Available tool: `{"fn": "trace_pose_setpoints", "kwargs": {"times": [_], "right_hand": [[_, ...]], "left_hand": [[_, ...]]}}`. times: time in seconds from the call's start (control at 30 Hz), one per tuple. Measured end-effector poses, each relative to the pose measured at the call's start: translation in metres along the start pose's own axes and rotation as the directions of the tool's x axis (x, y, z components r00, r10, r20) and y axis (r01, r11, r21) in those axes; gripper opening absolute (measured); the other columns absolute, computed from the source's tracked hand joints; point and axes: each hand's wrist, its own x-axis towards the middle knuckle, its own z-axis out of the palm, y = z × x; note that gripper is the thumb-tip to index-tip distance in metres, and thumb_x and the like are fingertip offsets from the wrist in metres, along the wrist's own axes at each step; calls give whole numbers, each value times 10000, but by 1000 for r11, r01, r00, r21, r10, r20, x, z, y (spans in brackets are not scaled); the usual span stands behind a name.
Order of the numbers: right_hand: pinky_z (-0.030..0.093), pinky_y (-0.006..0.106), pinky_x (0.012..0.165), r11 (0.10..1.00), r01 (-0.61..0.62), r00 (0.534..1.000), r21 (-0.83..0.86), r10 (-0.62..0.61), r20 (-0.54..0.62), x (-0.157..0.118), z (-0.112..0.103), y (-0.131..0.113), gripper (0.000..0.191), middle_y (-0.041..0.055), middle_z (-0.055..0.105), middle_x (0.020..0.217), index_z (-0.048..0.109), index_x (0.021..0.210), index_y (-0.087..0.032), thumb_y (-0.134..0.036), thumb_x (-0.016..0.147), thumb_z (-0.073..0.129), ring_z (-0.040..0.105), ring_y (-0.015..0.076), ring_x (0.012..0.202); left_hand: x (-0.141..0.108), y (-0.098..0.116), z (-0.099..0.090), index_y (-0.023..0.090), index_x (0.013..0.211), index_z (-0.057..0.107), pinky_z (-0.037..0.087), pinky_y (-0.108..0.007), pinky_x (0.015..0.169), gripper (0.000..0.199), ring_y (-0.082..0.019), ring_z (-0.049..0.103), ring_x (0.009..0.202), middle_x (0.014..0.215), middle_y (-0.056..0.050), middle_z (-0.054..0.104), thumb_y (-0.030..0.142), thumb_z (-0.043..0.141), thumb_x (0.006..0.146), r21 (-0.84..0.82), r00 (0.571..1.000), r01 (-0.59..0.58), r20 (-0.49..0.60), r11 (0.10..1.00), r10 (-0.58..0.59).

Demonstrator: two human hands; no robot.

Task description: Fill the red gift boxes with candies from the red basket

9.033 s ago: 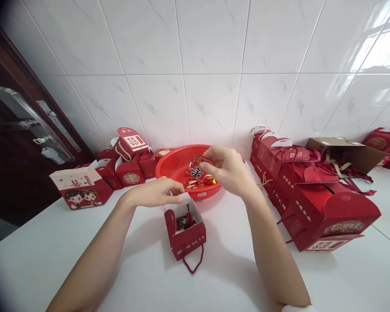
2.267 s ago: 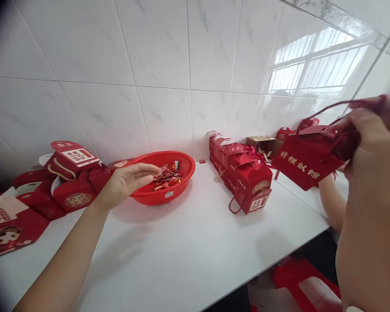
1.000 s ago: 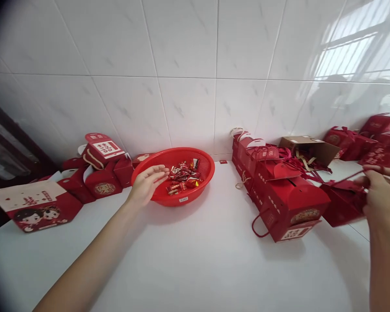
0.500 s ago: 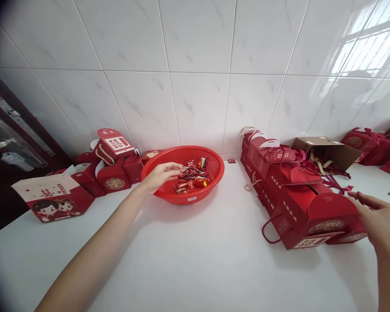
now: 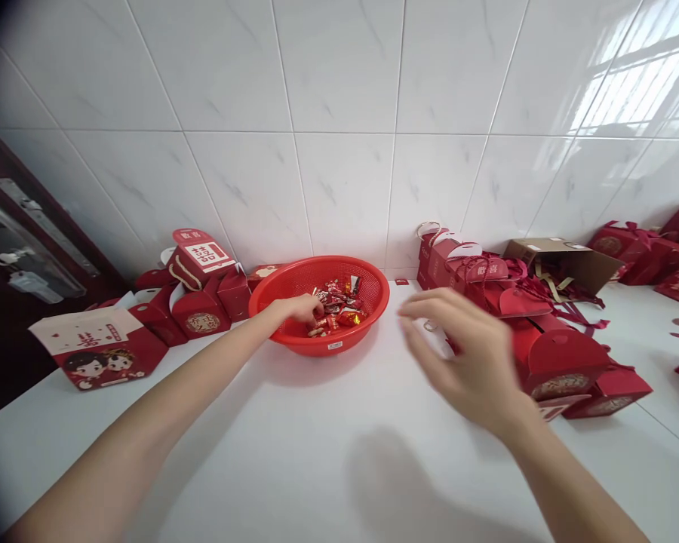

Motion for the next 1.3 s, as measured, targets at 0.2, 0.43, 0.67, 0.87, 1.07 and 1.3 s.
{"fn": "trace_pose_setpoints", "kwargs": {"times": [0.2,0.43,0.67,0.87,1.07,1.3], "right_hand": [[551,358,731,950,-176,876,256,33,482,26,128,21,82,41,747,832,722,786,-249,-251,829,652,686,221,772],[561,331,665,749,-511,785,423,205,585,44,204,68,229,23,719,766,687,849,-207,-398,741,755,674,181,671],[559,306,683,493,-654,720,574,174,671,45,213,58,330,12,708,717,683,778,-197,-484,724,837,660,163,657],[560,304,681,449,-642,751,621,204,629,43,223,60,316,19,724,766,666,792,-203,-483,772,812,669,160,665],[551,303,664,470,-642,750,606,221,624,39,221,62,298,11,706,784,653,823,-211,-479,809,782,654,155,654],[546,302,665,482,-648,740,590,217,636,38,216,59,275,7,684,761,665,816,-213,-467,821,772,647,150,643]], "left_hand": [[-24,3,-11,217,632,706,539,-351,775,118,-293,700,843,729,-41,738,332,714,607,-138,991,-122,-73,983,113],[-61,4,-3,181,999,700,579,-410,881,479,-252,734,911,932,-76,762,561,770,715,-658,900,-435,-348,615,263],[-66,-2,7,188,1031,704,596,-378,846,439,-221,726,854,918,-53,772,508,784,741,-628,812,-536,-565,564,143],[-63,-8,7,196,993,782,595,-407,913,434,-288,733,1003,1019,-74,802,508,816,693,-692,823,-506,-567,515,46],[-61,-7,9,209,991,810,585,-417,928,402,-303,733,1004,1016,-71,806,485,816,699,-711,825,-481,-565,513,-9],[-66,-5,7,206,882,810,574,-390,889,313,-280,724,936,924,-57,796,489,763,755,-656,810,-504,-585,562,43]]}}
